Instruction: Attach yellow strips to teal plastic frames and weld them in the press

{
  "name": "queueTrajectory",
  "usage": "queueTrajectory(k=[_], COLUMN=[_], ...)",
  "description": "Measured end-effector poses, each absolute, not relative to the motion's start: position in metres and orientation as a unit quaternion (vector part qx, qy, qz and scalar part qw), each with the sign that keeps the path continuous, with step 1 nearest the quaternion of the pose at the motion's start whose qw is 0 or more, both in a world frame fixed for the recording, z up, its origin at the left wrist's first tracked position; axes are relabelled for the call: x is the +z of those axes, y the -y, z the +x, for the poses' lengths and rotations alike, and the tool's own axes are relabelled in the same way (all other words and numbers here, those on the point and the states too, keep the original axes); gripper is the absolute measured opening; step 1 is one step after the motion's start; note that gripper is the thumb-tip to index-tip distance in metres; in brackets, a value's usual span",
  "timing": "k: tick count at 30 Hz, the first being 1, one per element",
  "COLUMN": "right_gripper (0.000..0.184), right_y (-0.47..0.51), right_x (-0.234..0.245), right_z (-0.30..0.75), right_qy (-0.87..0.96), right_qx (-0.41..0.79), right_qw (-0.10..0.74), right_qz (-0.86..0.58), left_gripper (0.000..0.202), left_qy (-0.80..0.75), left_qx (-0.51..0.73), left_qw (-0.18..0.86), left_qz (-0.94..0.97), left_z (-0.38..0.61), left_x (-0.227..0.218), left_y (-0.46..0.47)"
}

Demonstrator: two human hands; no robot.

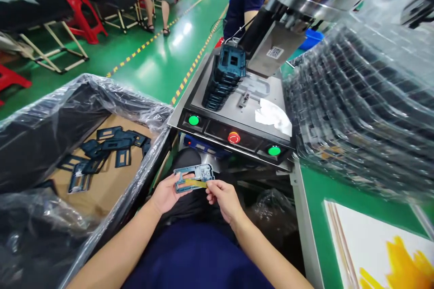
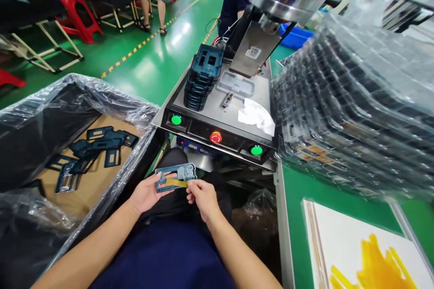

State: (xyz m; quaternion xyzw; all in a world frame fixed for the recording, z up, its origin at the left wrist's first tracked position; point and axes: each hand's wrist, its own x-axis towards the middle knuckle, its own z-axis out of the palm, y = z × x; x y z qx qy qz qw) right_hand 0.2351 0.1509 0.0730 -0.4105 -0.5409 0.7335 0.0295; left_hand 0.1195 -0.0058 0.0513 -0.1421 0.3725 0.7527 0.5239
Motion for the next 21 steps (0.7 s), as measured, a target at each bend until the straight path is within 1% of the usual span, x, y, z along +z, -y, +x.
queueTrajectory(k=[6, 11, 14, 16, 21], right_gripper=[0.041, 0.035, 0.026, 0.023, 0.023], right_y=[-0.148, -0.152, -0.156, -0.157, -0.154], right_x=[0.067, 0.068, 0.068, 0.066, 0.054], right_z=[0.232, 0.233, 0.235, 0.235, 0.235], right_qy=[0.548, 0.607, 0.692, 0.733, 0.775], right_qx=[0.728, 0.727, 0.678, 0.641, 0.581], right_qw=[0.006, 0.025, 0.043, 0.051, 0.038], right_qz=[-0.413, -0.321, -0.245, -0.222, -0.246], left_gripper=[0.033, 0.036, 0.033, 0.03, 0.03], left_qy=[-0.379, -0.387, -0.392, -0.395, -0.399], left_qx=[0.747, 0.74, 0.738, 0.736, 0.731], left_qw=[0.527, 0.532, 0.533, 0.533, 0.538], left_qz=[-0.142, -0.139, -0.135, -0.133, -0.129], left_z=[0.116, 0.112, 0.111, 0.111, 0.111], left_x=[0.05, 0.046, 0.042, 0.041, 0.041], left_y=[0.01, 0.01, 0.01, 0.011, 0.01])
